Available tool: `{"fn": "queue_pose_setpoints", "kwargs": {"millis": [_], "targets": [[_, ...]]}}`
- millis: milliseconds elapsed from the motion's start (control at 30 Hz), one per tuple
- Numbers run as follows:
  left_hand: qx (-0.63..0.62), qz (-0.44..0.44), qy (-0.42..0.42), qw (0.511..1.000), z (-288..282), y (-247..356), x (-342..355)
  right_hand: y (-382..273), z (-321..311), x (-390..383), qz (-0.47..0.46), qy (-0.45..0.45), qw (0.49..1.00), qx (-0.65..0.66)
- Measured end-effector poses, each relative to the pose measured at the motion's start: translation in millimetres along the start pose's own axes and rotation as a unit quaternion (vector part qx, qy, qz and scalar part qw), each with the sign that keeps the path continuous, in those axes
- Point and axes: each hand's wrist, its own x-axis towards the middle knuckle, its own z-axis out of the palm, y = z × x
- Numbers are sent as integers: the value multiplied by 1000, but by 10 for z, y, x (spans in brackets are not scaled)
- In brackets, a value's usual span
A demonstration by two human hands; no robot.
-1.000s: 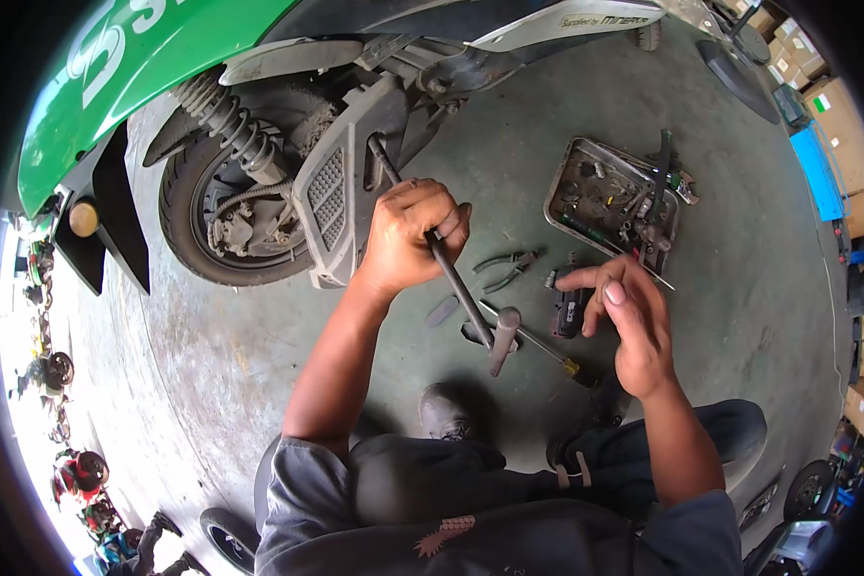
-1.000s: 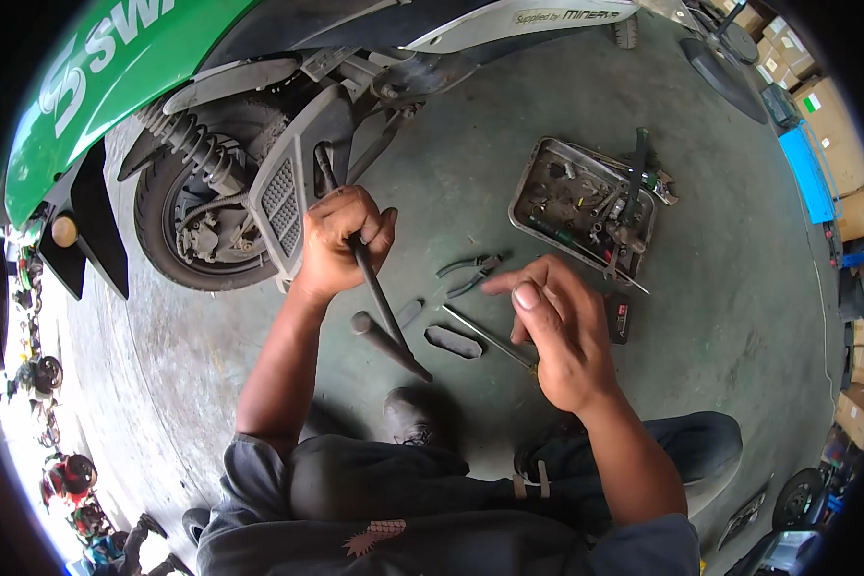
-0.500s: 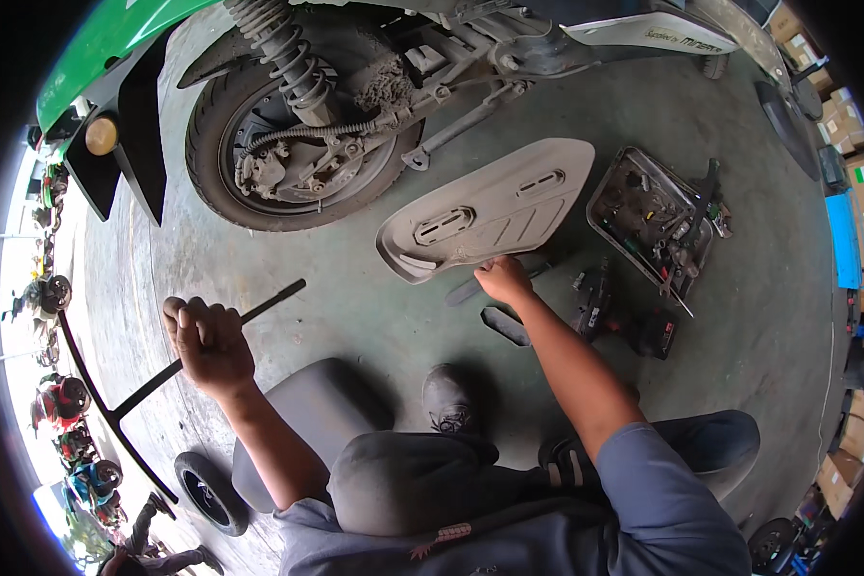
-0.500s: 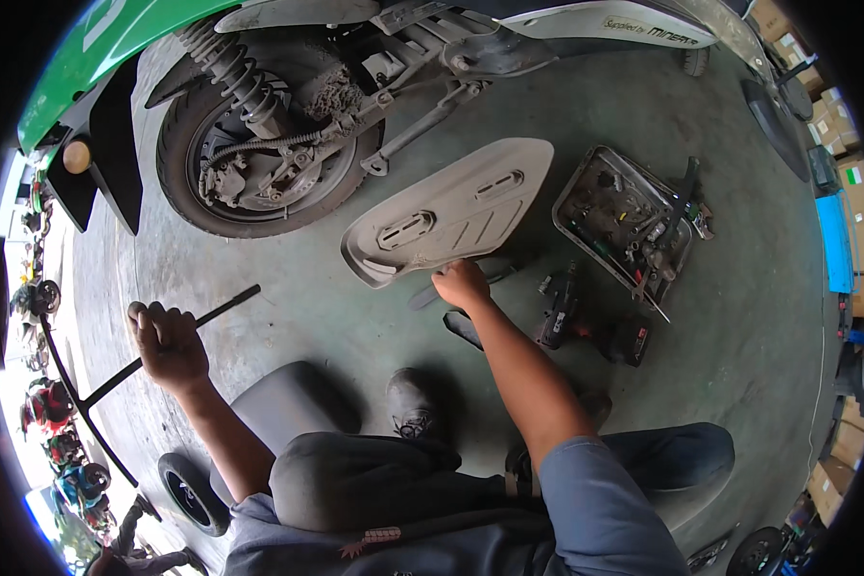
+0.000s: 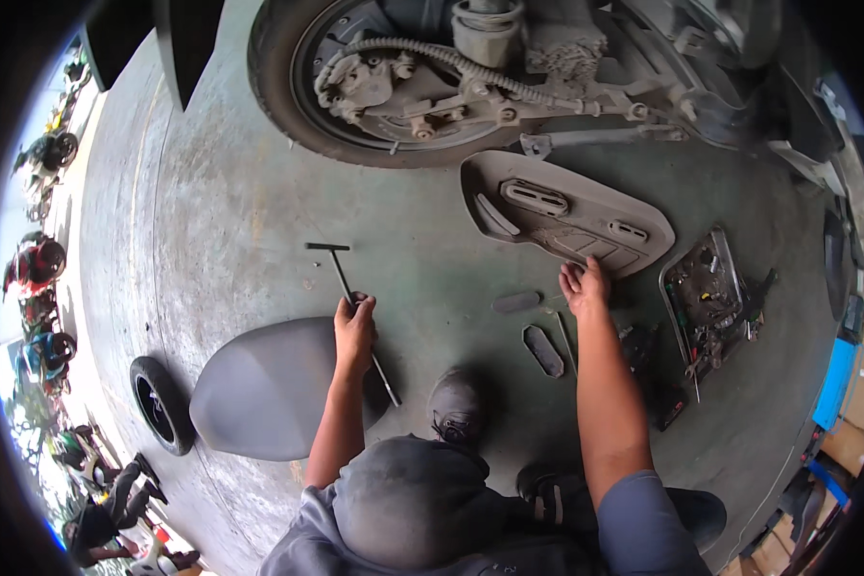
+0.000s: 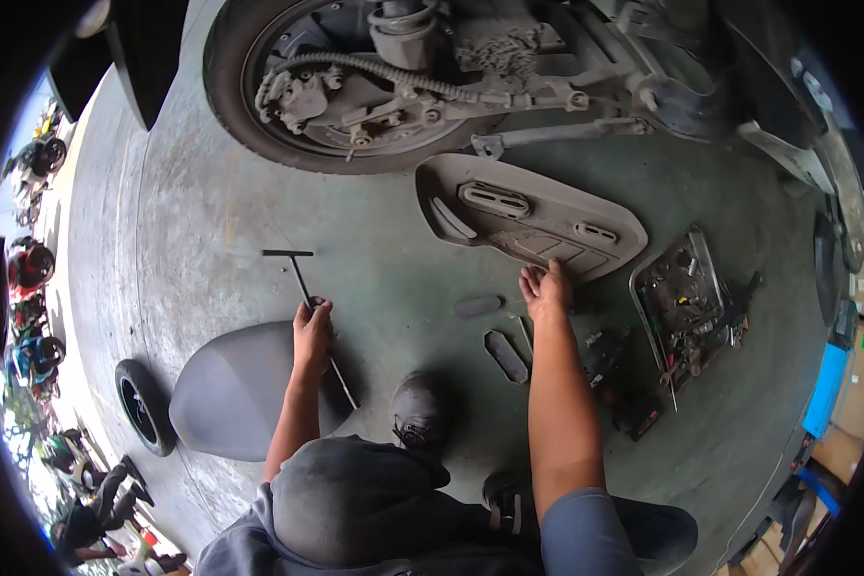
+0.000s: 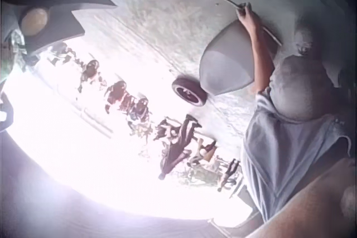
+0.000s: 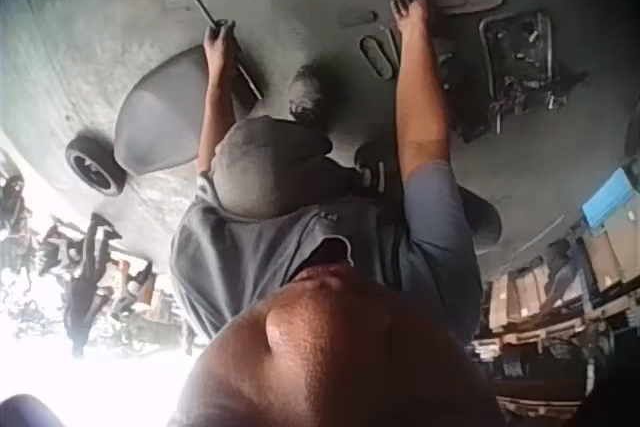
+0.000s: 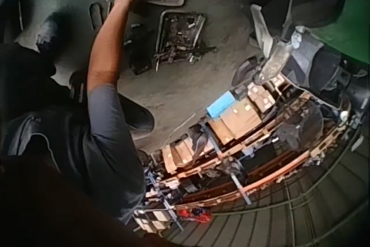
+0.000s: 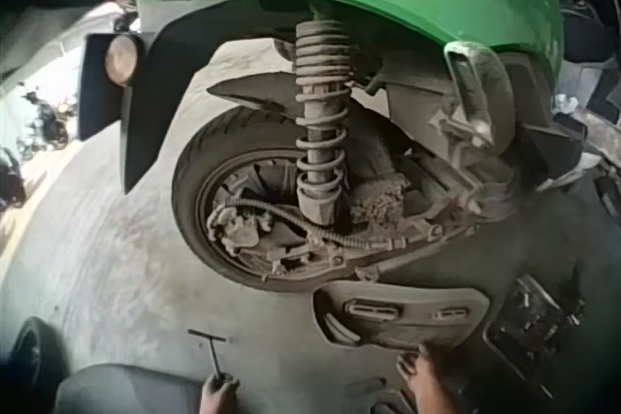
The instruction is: The person removes a plastic cover and a metal exhaust component from a scooter using a screwdriver and an impact driver, handles several small fasteners, and organizes tools in a metal tray.
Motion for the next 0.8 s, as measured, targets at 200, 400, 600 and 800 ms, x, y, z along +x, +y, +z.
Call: {"fn": "queue_pose_setpoints", "kwargs": {"millis": [200,400,600,800], "targets": [[176,102,-3,979,85,-109,301,153,-317,-302,-119,-76,990,-6],[214,102,-31,971,-19,-90,35,454,-938,-700,-100,-261,960,-22],[-226,-212,-276,910,-298,328,-213,527,-657,-618,24,-496,865,70],[-336,-72,-276,898,-1256,-100,-184,601,266,-1028,107,-689,716,28]]}}
